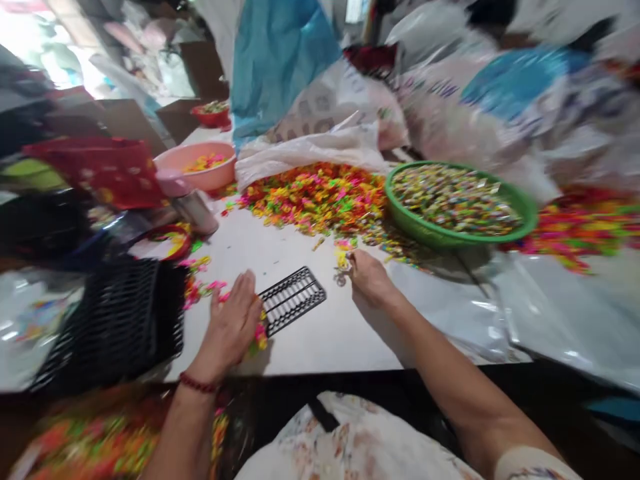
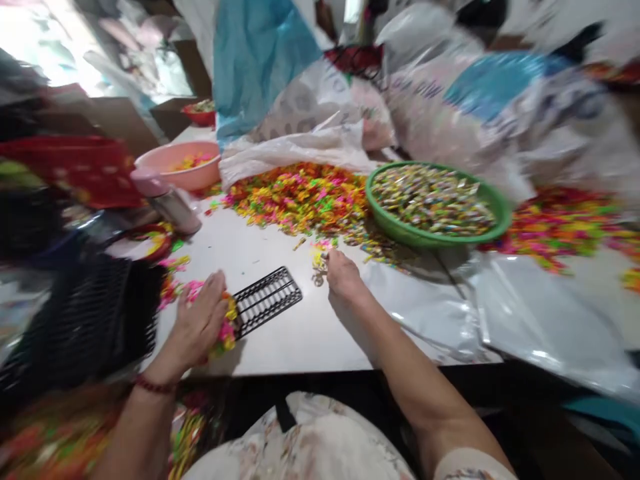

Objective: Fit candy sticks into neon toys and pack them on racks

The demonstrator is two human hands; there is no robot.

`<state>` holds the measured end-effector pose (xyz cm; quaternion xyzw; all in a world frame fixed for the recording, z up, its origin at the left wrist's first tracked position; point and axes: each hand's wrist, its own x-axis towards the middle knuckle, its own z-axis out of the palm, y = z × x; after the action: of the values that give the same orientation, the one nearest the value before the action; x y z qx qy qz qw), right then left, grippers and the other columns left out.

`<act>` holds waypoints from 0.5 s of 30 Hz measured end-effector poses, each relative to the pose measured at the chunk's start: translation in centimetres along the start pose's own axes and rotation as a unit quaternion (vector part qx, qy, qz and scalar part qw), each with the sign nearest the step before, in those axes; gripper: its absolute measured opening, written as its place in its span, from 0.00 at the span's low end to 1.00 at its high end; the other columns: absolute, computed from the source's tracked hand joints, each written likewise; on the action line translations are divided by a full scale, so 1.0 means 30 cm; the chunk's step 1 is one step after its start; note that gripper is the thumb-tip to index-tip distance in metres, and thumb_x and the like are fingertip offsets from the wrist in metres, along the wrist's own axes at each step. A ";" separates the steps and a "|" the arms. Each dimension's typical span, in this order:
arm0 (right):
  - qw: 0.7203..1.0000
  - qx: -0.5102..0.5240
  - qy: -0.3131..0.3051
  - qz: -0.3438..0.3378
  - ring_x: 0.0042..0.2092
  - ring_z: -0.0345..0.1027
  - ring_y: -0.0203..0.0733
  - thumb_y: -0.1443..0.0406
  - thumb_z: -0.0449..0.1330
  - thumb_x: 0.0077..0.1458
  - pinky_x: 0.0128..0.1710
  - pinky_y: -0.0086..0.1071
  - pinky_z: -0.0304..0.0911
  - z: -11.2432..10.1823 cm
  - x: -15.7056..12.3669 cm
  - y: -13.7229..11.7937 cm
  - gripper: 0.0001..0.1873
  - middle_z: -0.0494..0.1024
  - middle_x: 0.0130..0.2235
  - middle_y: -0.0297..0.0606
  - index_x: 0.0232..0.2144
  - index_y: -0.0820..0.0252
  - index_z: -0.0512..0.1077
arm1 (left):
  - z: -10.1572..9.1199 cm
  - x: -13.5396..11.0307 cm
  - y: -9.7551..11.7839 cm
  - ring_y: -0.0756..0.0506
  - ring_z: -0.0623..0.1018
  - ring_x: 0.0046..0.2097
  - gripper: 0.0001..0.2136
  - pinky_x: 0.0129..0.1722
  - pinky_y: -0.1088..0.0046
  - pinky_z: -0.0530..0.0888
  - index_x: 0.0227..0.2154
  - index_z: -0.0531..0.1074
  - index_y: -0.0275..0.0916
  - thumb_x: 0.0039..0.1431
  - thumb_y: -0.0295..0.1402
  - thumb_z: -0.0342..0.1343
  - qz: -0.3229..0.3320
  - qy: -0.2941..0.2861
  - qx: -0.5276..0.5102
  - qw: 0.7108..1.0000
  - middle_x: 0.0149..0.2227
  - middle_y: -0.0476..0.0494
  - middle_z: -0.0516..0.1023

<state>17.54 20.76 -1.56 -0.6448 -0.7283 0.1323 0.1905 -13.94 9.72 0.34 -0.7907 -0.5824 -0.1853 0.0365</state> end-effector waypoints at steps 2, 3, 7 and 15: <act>0.986 0.163 -0.036 -0.004 0.33 0.69 0.40 0.68 0.51 0.58 0.36 0.31 0.62 0.064 -0.018 -0.097 0.09 0.76 0.33 0.39 0.40 0.60 0.69 | -0.016 0.002 0.006 0.43 0.55 0.68 0.26 0.66 0.52 0.45 0.68 0.42 0.34 0.70 0.36 0.31 -0.017 -0.016 -0.014 1.000 0.66 0.32 0.56; 0.965 0.251 -0.073 -0.003 0.31 0.69 0.38 0.67 0.53 0.57 0.34 0.30 0.63 0.099 -0.030 -0.148 0.09 0.76 0.31 0.35 0.40 0.59 0.69 | -0.021 0.005 0.008 0.43 0.54 0.68 0.26 0.66 0.53 0.44 0.68 0.42 0.34 0.70 0.36 0.30 -0.025 -0.024 -0.017 0.999 0.66 0.32 0.56; 0.879 0.430 -0.205 -0.022 0.26 0.65 0.35 0.61 0.58 0.52 0.28 0.28 0.61 0.208 -0.091 -0.317 0.07 0.72 0.25 0.30 0.31 0.59 0.70 | -0.033 0.013 0.014 0.45 0.53 0.69 0.26 0.66 0.53 0.42 0.68 0.41 0.35 0.70 0.37 0.30 -0.050 -0.056 -0.027 0.997 0.67 0.34 0.54; 0.906 0.372 -0.173 -0.109 0.30 0.62 0.36 0.61 0.56 0.56 0.31 0.28 0.57 0.238 -0.233 -0.403 0.08 0.74 0.30 0.33 0.34 0.60 0.71 | -0.028 0.014 0.027 0.44 0.53 0.69 0.26 0.67 0.53 0.40 0.68 0.43 0.37 0.70 0.40 0.28 -0.062 -0.036 -0.050 0.996 0.67 0.35 0.53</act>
<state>4.27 12.62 -3.38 -0.4112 -0.7135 0.4813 0.3005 -13.29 9.63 1.39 -0.7603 -0.6209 -0.1875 -0.0361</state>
